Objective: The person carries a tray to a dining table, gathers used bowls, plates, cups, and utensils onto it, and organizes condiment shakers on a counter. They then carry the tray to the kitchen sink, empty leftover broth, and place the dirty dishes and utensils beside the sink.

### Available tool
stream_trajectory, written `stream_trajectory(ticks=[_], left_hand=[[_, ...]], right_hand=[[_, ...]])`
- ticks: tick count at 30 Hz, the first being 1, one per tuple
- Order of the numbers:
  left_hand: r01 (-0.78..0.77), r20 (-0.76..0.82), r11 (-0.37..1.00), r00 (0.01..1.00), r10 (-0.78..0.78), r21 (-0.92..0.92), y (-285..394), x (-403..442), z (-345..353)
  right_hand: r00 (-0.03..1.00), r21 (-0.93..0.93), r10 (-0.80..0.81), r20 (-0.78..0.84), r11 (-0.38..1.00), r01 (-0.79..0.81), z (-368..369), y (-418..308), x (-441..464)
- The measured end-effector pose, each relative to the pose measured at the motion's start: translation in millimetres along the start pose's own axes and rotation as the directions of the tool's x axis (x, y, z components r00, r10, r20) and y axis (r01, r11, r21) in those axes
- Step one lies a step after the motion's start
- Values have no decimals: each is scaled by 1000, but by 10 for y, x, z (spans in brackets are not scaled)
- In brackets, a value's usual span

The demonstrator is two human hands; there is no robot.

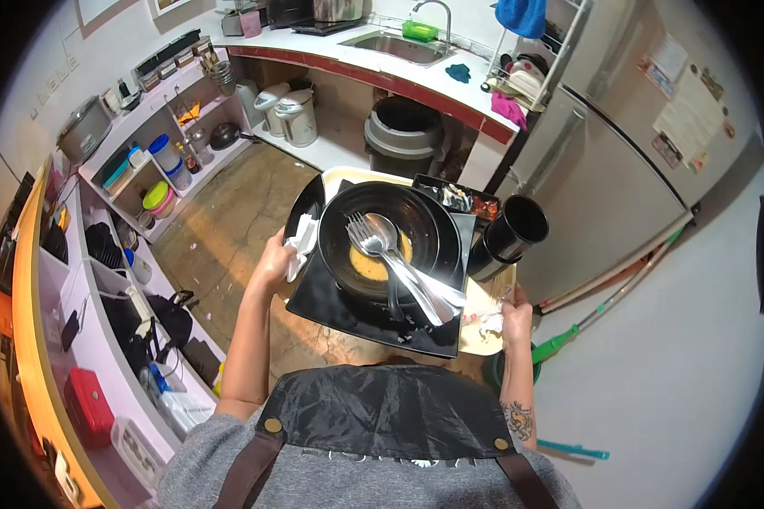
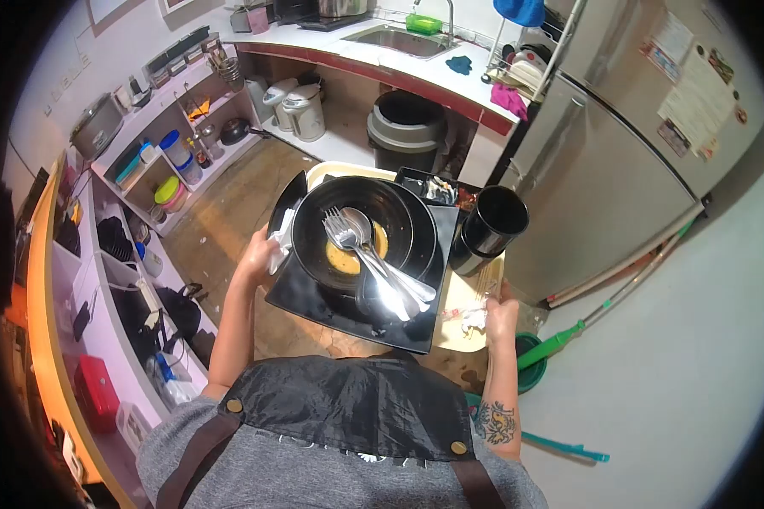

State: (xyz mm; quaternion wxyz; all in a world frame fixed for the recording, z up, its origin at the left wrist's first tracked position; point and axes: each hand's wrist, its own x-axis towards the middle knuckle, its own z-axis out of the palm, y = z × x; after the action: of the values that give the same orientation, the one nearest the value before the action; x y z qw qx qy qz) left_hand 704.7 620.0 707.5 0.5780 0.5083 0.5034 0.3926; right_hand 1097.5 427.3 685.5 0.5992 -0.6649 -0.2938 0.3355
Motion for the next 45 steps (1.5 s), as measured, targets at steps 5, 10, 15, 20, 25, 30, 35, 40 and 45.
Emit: stream_trajectory(ticks=[5,10,15,20,25,30,35,40,45], left_hand=[[-40,-35,999,999,40,-2,-7,1167,-223],[-40,-95,999,995,42,30,127,2347,-294],[-53,-139,999,989,52,-5,393,3529,-476],[-28,-159,999,987,31,22,597,4687,-761],[-42,-68,998,997,45,42,832,5964,-1035],[-7,-36,998,999,9,60,947,7025,-1204],[-16,-28,998,999,18,59,856,7930,-1320],[-33,0,995,999,33,95,835,8607,-1400],[47,8,998,999,-48,53,951,9034,-1400]], right_hand=[[996,50,-88,24,995,87,772,-80,1063],[998,64,-23,63,998,19,1427,-222,2294],[994,-7,-46,104,999,47,2172,-385,3437],[996,51,-56,64,997,53,2950,-429,4256],[995,93,-95,1,991,94,3708,-207,5090],[1000,154,-17,-6,988,18,4220,-238,5721],[997,-62,-30,-67,998,26,4554,-180,6292],[991,-203,-95,-89,976,75,4848,18,6892],[985,-506,-140,-98,860,71,5174,-315,6959]])
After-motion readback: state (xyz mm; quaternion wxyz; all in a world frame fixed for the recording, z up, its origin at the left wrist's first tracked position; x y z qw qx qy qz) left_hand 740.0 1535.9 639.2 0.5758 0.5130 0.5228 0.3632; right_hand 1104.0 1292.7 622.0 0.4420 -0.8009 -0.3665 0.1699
